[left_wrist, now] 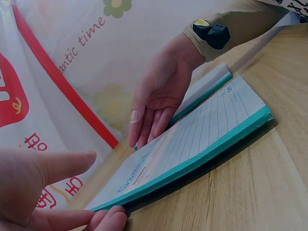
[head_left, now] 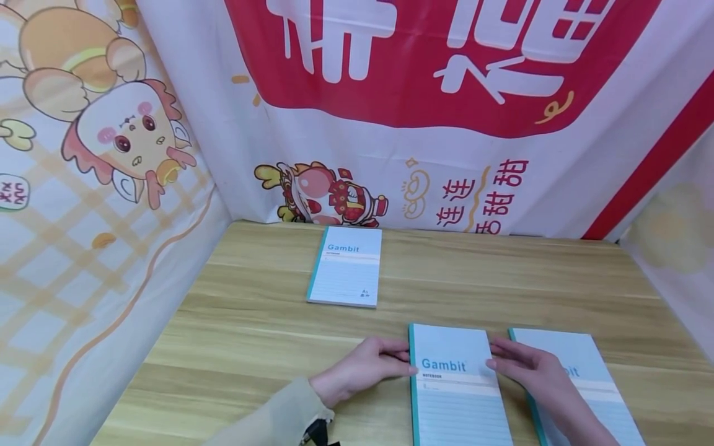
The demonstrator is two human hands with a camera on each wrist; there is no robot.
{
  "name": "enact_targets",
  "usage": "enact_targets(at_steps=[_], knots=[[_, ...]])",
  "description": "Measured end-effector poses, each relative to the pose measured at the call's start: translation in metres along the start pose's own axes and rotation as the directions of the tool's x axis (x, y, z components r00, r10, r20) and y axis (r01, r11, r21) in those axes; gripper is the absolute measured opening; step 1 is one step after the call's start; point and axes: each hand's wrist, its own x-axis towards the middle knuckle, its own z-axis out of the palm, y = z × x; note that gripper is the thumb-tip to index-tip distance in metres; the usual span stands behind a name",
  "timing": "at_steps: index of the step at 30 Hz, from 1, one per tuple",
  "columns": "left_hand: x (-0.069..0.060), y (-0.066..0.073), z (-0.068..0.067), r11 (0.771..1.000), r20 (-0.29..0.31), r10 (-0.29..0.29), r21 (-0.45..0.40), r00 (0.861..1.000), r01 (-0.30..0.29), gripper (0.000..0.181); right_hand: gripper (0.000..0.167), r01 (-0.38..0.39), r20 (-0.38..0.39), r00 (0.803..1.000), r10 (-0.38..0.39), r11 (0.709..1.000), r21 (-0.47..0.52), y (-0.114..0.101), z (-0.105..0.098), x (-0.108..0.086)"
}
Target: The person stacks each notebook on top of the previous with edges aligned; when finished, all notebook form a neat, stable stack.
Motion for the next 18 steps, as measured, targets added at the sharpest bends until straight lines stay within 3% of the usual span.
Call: enact_targets(at_steps=[6,13,18], knots=[[-0.0014,0.0,0.0013,1.0,-0.006,-0.008,-0.023,1.0,0.008,0.055,0.089,-0.01,0.013,1.0,0.01,1.0,-0.002,-0.0003,-0.0007,-0.0005],[0.0016,0.0009,0.0051,0.982,0.003,-0.017,-0.188,1.0,0.017,0.072,0.09,-0.017,0.014,1.0,0.017,1.0,0.003,-0.0031,-0.0002,-0.0005],[0.0046,-0.0017,0.0039,0.986,-0.027,-0.032,-0.165,0.999,0.027,0.074,0.09,-0.02,0.01,1.0,0.02,1.0,0.005,-0.0041,0.0016,0.0017]])
